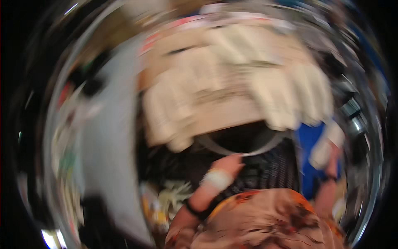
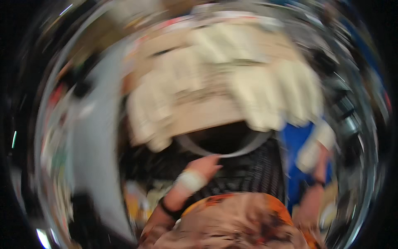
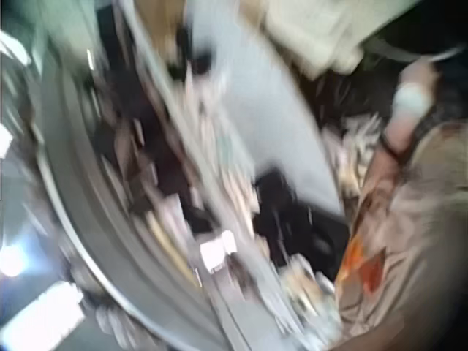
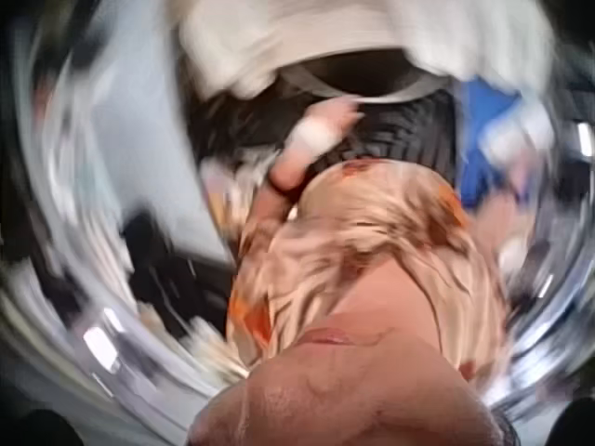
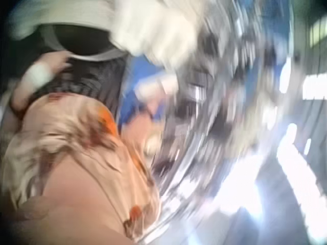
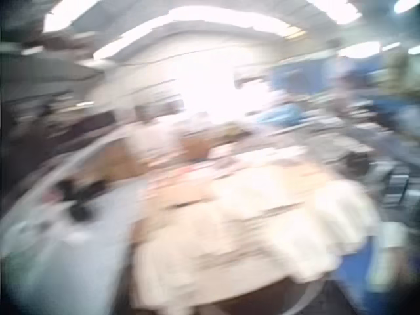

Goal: The person trims the soles of shoes using shears, places them on a rack, and then inserts insoles into shoes before placing them on a tray.

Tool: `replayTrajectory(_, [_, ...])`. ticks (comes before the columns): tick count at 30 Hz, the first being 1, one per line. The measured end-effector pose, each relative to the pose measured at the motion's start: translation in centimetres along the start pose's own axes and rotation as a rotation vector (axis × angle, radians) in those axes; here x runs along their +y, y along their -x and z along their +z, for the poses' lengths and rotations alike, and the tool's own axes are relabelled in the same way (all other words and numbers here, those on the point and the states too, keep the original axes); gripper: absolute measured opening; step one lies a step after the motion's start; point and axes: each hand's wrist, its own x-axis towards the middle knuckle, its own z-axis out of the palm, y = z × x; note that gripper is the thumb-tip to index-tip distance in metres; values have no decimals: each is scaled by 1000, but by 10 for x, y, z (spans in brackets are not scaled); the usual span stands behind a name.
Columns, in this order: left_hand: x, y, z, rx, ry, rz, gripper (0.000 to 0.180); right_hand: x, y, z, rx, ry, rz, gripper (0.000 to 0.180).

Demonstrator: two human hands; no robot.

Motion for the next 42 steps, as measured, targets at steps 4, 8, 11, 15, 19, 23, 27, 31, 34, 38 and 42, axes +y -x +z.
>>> replayTrajectory(4, [-15,48,10,211,-55,-54,28,-12,-105,-60,390,573,-350,49])
replayTrajectory(8, [-24,88,11,521,256,27,35,-117,-34,74,135,238,-623,49])
replayTrajectory(11, [-5,74,9,623,935,168,41,-130,45,166,-284,117,-670,52])
replayTrajectory(15, [-21,63,-10,441,1516,247,40,-154,201,254,-1262,-205,-1,54])
replayTrajectory(19, [0,65,-15,786,1636,419,37,-129,218,277,-1690,-391,892,18])
replayTrajectory(23, [-1,55,-10,797,1515,346,36,-124,202,260,-1651,-317,710,20])
replayTrajectory(27, [15,54,-15,879,1424,317,49,-111,185,261,-1634,-372,715,22])
replayTrajectory(31, [31,58,-17,990,1341,312,62,-106,176,265,-1659,-406,691,23])
replayTrajectory(34, [36,62,-22,1059,1330,253,65,-102,171,274,-1728,-428,777,25])
replayTrajectory(38, [25,62,-28,1061,1324,211,67,-110,174,280,-1642,-281,622,29])
replayTrajectory(42, [26,69,-37,990,1401,217,57,-102,163,290,-1532,-272,379,36])
